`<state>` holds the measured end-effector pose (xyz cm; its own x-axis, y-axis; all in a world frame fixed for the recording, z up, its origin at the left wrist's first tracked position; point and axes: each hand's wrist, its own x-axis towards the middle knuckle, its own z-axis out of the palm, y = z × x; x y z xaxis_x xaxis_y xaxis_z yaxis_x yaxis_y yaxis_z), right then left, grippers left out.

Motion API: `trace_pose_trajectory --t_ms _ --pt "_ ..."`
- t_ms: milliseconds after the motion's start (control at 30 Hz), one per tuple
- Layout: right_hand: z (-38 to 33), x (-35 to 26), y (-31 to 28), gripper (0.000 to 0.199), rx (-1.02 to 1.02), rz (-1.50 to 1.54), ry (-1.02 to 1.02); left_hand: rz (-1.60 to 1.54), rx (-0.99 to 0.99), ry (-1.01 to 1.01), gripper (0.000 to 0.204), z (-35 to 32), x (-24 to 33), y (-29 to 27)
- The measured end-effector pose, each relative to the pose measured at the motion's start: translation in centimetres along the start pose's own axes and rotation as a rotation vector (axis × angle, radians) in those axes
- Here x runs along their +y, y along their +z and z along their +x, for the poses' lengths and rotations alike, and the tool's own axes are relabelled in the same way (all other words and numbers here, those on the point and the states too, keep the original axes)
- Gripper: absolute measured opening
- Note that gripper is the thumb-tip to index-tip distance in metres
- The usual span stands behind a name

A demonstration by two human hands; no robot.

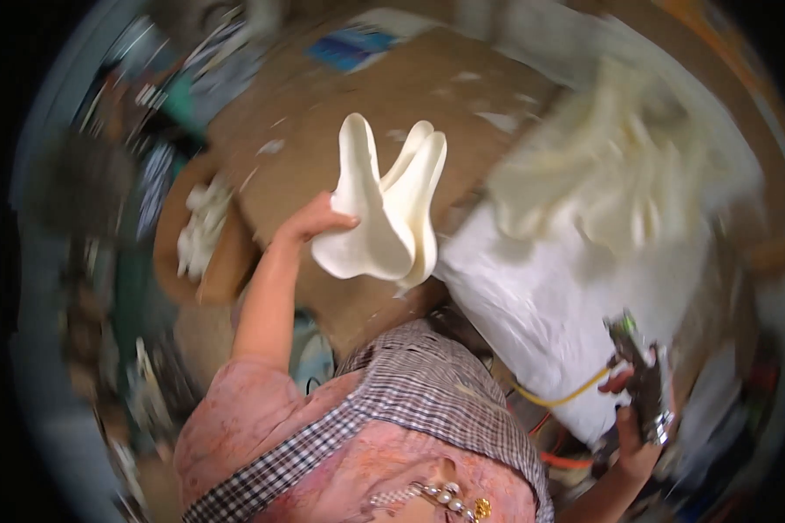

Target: Sorting foam components and applying spray adhesive at a workbench.

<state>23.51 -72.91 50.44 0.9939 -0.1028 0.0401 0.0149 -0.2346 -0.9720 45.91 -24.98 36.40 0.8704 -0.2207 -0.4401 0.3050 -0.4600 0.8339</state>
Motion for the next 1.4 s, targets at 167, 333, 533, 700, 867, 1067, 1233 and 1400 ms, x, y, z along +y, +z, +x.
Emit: trace_pose_trajectory --t_ms 167,333,533,700,867,1067,1233,1400 --pt "2.7 2.0 2.3 0.039 -0.202 -0.085 0.132 -0.769 0.731 0.120 0.064 -10.8 -9.9 -15.6" --pt "3.3 1.0 4.2 0.026 -0.123 -0.058 0.168 -1.076 1.348 -0.125 0.078 -15.9 -4.2 -23.3" --pt "3.9 -2.1 5.9 0.046 0.000 -0.098 0.237 -0.627 0.634 0.059 0.074 5.6 -2.9 -13.3" --pt "0.7 -5.6 8.4 0.059 0.133 0.008 0.240 -0.322 -0.147 0.288 0.064 19.2 6.0 4.5" --pt "-1.6 -5.8 12.3 0.057 0.197 0.006 0.365 0.086 -0.265 0.535 0.064 23.5 7.2 18.7" --pt "-1.7 -6.2 13.7 0.054 0.518 -0.133 0.253 0.640 -0.178 0.569 0.037 19.9 9.7 19.2" --pt "-2.6 -8.3 14.3 0.053 0.557 -0.114 0.193 0.602 -0.047 0.637 0.021 18.3 8.6 17.7" --pt "-4.0 -7.0 14.1 0.055 0.348 -0.110 0.279 0.575 -0.064 0.534 0.024 17.2 6.4 13.6"
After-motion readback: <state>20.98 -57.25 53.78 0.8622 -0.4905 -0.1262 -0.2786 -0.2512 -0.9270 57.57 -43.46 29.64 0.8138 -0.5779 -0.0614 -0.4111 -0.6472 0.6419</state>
